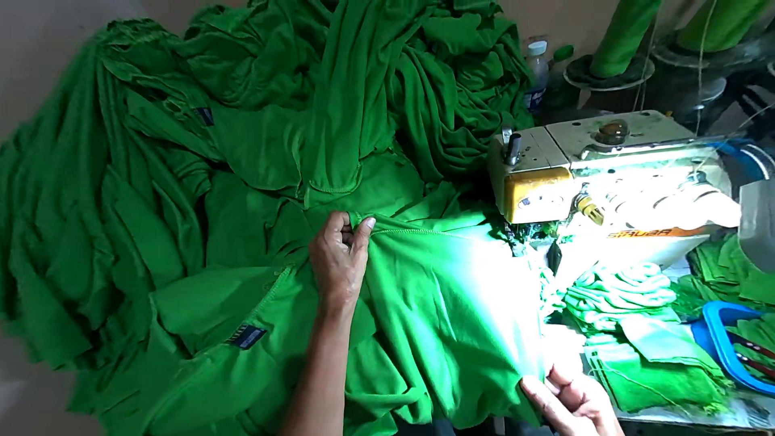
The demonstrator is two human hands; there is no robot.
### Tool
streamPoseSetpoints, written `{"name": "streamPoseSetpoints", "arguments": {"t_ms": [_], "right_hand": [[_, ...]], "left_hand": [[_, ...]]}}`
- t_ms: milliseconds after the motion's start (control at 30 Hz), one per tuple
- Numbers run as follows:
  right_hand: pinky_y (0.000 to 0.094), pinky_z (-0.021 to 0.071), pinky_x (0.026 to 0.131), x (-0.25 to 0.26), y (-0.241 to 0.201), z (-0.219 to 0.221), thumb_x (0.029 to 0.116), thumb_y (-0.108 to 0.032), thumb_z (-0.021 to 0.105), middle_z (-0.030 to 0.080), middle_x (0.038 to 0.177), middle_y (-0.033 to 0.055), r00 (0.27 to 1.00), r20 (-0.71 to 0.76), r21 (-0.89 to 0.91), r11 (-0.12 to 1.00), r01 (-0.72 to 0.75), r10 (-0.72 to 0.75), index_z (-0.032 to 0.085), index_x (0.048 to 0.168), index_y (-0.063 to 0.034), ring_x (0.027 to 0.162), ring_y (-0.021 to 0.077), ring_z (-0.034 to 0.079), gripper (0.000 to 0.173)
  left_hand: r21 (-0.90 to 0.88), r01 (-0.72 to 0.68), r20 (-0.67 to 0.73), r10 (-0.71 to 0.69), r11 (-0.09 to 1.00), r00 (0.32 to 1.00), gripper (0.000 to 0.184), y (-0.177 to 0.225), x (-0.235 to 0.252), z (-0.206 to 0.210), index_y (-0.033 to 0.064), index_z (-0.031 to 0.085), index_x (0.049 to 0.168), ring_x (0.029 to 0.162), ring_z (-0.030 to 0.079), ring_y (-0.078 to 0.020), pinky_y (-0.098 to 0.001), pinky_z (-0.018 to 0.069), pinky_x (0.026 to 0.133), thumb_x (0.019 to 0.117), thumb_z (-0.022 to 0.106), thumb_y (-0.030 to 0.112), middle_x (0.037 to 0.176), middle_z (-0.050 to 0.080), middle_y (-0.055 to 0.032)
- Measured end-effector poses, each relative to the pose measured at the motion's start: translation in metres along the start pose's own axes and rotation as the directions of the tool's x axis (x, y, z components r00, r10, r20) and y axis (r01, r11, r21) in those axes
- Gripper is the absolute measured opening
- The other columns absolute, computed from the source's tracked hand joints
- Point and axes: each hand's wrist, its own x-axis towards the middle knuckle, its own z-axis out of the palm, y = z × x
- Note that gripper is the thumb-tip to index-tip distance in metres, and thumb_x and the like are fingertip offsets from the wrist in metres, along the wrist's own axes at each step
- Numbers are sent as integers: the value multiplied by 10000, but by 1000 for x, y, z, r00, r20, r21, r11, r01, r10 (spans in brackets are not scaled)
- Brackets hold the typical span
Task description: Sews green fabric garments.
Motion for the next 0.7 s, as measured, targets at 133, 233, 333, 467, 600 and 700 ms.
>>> {"name": "streamPoseSetpoints", "arguments": {"t_ms": [133,233,333,467,600,700], "right_hand": [[180,579,689,4,3,-2,924,82,595,746,803,-100,1000,-15,3,1000,-20,20,654,967,-119,709,-18,690,214],[169,567,661,19,3,-2,944,50,586,723,783,-116,1000,-26,-31,1000,0,-1,633,973,-123,689,-32,668,181],[144,497,510,43,4,-2,911,0,604,601,604,-126,992,-100,-101,992,69,-79,607,818,-155,528,-35,572,181],[146,517,531,58,2,-5,909,-32,619,657,631,-117,994,-59,-122,989,88,-96,668,835,-146,547,-36,607,145],[174,576,610,40,1,-6,934,-23,597,722,712,-74,996,-36,-95,993,73,-77,685,902,-97,634,-2,680,119],[183,590,641,9,6,-12,952,-57,607,732,752,-71,998,59,-146,989,31,-23,710,943,-67,670,-3,692,104]], "left_hand": [[7,8,-6,-8,1000,1000,274,-1,1,1,0,612,949,610,538,-93,-274,444,598,971,705,256,725,585,-54],[3,67,31,-67,998,997,278,4,10,-3,13,596,915,568,493,-68,-256,413,569,969,714,259,675,541,-18],[-16,32,59,-31,999,998,304,13,27,-18,11,575,906,577,460,-49,-230,400,571,982,694,280,698,509,-11],[-31,-113,47,114,993,992,344,46,72,-42,-92,611,995,702,536,-99,-280,463,694,969,697,240,820,603,-115],[36,-96,185,88,995,979,345,48,103,-50,-102,618,1086,851,620,-257,-430,504,814,998,662,229,972,647,-221],[160,-4,308,-46,987,950,366,38,77,-49,-91,604,1265,1174,592,-494,-661,449,999,1020,626,180,1265,591,-343]]}}
